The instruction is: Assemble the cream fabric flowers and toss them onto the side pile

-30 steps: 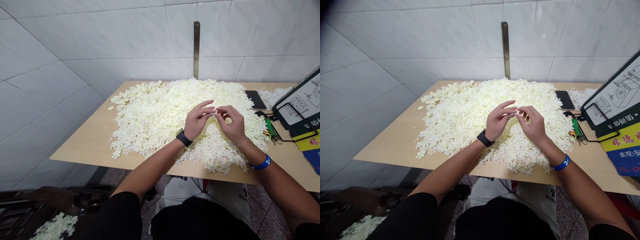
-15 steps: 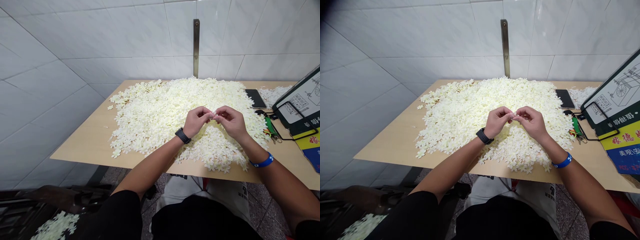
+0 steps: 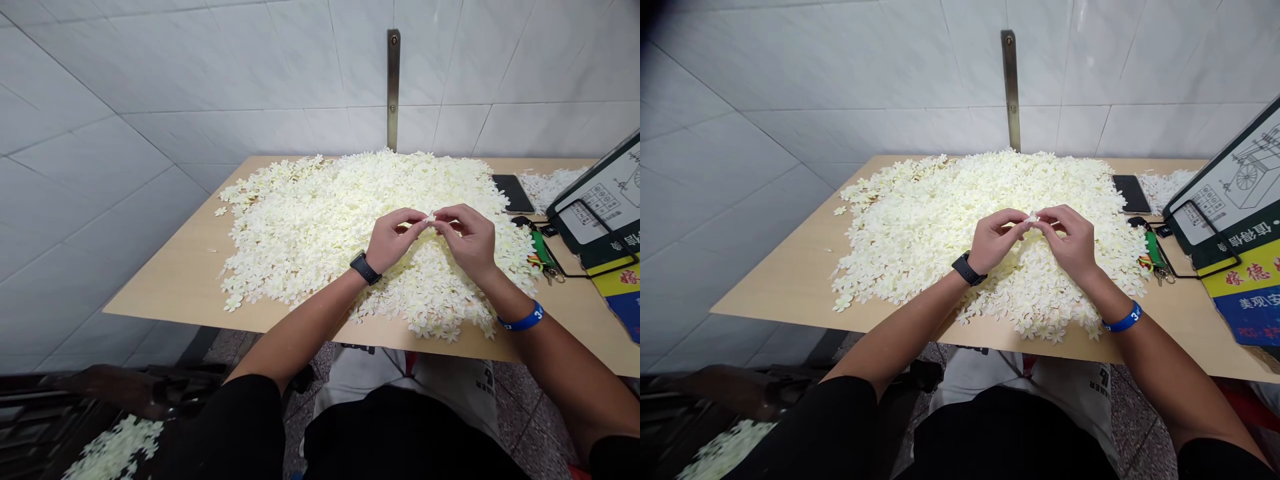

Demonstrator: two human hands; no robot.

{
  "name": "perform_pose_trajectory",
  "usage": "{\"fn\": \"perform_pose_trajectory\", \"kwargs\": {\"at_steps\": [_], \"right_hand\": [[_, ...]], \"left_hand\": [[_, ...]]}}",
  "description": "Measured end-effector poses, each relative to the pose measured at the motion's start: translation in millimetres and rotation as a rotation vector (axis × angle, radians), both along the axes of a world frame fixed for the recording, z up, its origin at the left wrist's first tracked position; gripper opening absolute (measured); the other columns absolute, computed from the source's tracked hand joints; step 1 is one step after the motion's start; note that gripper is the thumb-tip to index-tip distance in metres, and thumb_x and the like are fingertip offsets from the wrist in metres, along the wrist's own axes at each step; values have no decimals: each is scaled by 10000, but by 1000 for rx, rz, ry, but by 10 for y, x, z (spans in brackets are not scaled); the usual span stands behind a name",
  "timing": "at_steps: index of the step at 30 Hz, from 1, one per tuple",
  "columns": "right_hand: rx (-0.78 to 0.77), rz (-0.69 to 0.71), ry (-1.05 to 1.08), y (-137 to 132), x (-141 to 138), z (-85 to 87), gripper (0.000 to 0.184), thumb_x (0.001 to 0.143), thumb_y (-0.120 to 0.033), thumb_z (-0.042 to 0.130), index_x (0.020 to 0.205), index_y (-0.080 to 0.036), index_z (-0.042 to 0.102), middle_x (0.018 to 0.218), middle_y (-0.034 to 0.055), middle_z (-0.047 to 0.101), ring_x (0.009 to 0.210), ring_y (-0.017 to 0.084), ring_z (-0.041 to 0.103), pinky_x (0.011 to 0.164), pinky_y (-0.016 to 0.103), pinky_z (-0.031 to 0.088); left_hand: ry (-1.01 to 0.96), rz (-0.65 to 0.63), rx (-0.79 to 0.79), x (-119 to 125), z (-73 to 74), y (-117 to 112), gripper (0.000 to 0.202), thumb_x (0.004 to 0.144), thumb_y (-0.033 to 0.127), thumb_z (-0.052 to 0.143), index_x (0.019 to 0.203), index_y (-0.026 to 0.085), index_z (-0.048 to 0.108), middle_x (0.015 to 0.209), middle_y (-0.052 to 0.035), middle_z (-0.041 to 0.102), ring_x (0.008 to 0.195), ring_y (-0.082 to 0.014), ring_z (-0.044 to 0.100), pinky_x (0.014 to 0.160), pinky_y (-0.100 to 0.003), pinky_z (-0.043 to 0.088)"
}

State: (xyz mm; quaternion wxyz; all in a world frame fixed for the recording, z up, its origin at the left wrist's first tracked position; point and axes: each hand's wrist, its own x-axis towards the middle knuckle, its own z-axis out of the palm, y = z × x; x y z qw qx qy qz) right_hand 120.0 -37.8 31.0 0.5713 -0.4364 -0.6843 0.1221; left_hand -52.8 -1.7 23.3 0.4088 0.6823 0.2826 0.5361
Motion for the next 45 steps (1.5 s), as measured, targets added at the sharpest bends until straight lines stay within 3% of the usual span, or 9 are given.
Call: {"fn": "perform_pose_trajectory", "kwargs": {"at_steps": [8, 13, 20, 25, 29, 36, 40, 45], "right_hand": [[-89, 109, 171, -2, -6, 32, 72, 898, -269, 727, 836, -240, 751, 808, 25, 710, 696, 168, 665, 651, 339, 559], [-146, 128, 252, 1, -8, 54, 102, 876, -286, 744, 796, -222, 739, 752, 15, 703, 680, 155, 649, 655, 317, 547], [-210, 124, 349, 73, 29, 42, 120, 835, -312, 766, 799, -217, 705, 668, -14, 664, 617, 133, 629, 618, 286, 544], [-252, 140, 378, 84, -6, 34, 182, 758, -316, 830, 812, -221, 684, 706, -22, 657, 618, 121, 636, 620, 272, 566], [-256, 151, 370, 68, -36, 23, 221, 766, -355, 833, 832, -216, 673, 698, -15, 672, 616, 131, 663, 635, 285, 596], [-267, 159, 365, 40, -45, 36, 194, 824, -361, 790, 830, -206, 672, 714, -1, 702, 612, 134, 679, 616, 284, 605], [-249, 166, 331, 17, -45, 35, 147, 868, -326, 746, 828, -204, 675, 709, 2, 699, 621, 132, 669, 622, 281, 592], [-214, 159, 308, 20, -34, 25, 95, 885, -281, 717, 835, -203, 698, 713, 1, 693, 635, 132, 662, 631, 280, 577]], "left_hand": [[-6, -40, -6, -36, 34, -12, 274, 901, 467, 709, 845, 206, 773, 905, -54, 772, 806, -129, 682, 658, -261, 550], [-49, 1, -25, -30, 19, 12, 230, 887, 419, 719, 855, 193, 752, 896, -51, 747, 766, -114, 660, 645, -254, 549], [-115, -34, -109, -39, 40, 50, 200, 833, 318, 712, 833, 191, 557, 784, 14, 589, 717, -89, 633, 589, -197, 537], [-100, -81, -118, -45, 63, 25, 153, 867, 273, 608, 784, 198, 503, 695, 31, 562, 627, -76, 570, 591, -215, 499], [6, -14, -65, -43, 37, 30, 303, 928, 294, 528, 655, 192, 448, 585, 36, 500, 551, -72, 456, 573, -241, 399], [160, 163, 83, -37, -20, 40, 588, 1018, 535, 431, 552, 183, 364, 513, 32, 370, 509, -81, 325, 532, -285, 270], [312, 232, 198, -59, 21, 1, 502, 1014, 431, 487, 590, 172, 556, 529, 22, 495, 521, -87, 390, 552, -281, 297], [282, 246, 242, -57, 43, -31, 364, 993, 376, 539, 765, 188, 752, 759, -29, 744, 654, -108, 596, 607, -265, 413]]}}
